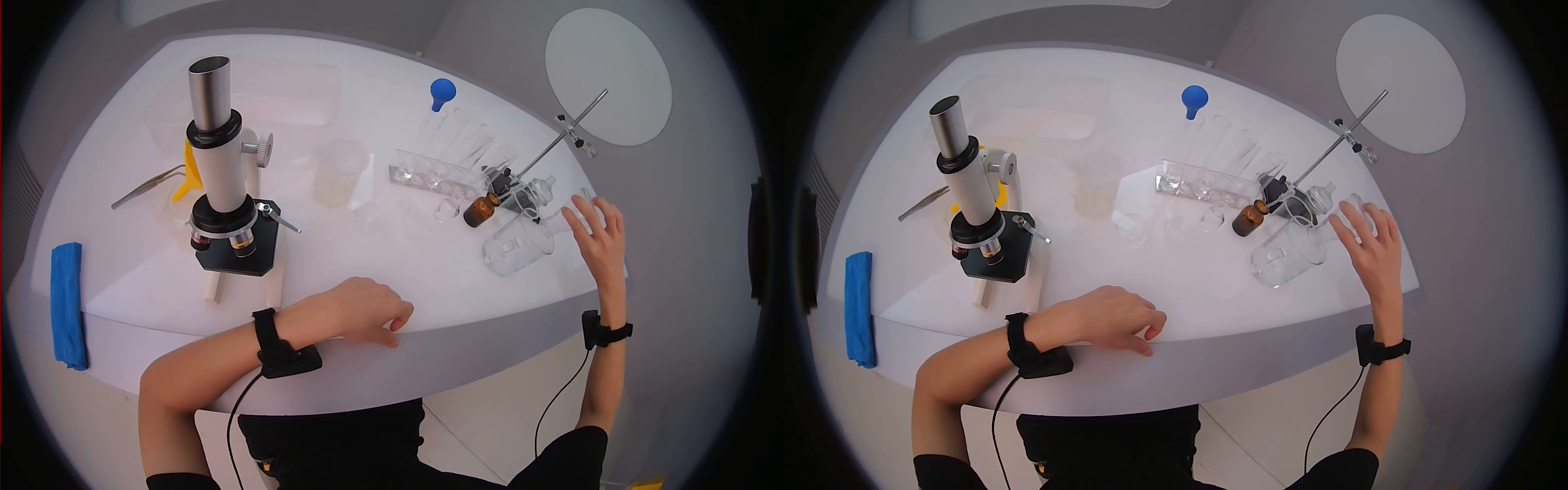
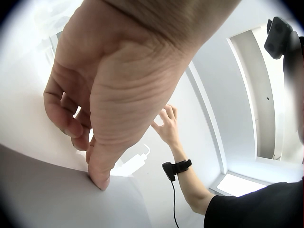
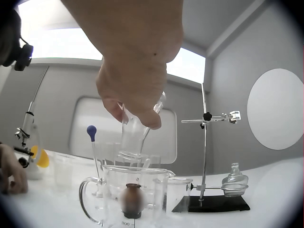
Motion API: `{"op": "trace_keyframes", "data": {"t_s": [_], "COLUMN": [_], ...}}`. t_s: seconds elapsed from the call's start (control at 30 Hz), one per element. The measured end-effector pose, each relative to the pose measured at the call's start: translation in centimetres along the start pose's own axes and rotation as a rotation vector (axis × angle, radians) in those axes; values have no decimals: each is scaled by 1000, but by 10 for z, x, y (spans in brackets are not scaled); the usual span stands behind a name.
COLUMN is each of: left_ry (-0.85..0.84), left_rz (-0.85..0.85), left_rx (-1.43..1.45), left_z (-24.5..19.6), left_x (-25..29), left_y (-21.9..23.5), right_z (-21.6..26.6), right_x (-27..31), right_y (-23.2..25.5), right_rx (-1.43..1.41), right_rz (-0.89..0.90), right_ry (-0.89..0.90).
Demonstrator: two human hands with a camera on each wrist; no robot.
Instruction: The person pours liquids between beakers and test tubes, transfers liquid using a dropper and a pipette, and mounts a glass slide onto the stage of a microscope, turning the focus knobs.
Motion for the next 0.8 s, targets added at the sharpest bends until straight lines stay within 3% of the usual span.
{"op": "trace_keyframes", "data": {"t_s": [0.13, 0.23, 0.3, 0.8], "left_ry": [9, -5, 5, 12], "left_rz": [25, 13, 16, 31], "left_rx": [-4, -2, -1, 1], "left_z": [-3, -2, -3, -4], "left_x": [-1, -1, -1, -1], "left_y": [0, 0, 0, 1], "right_z": [-5, 0, -10, -6], "right_x": [1, 1, 2, -2], "right_y": [8, 6, 8, 19], "right_rx": [-19, -17, -22, 1], "right_rz": [-1, 5, -3, -37], "right_ry": [-33, 49, -57, -69]}}
Point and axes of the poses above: each hand's wrist, its own x-axis away from the middle knuckle, its own y-axis out of the back of the hand, z = x × y, the point moved 7 cm from there along -x, towards the middle knuckle, and after that the axes turned 10 degrees about z, right-handed, at the moved point
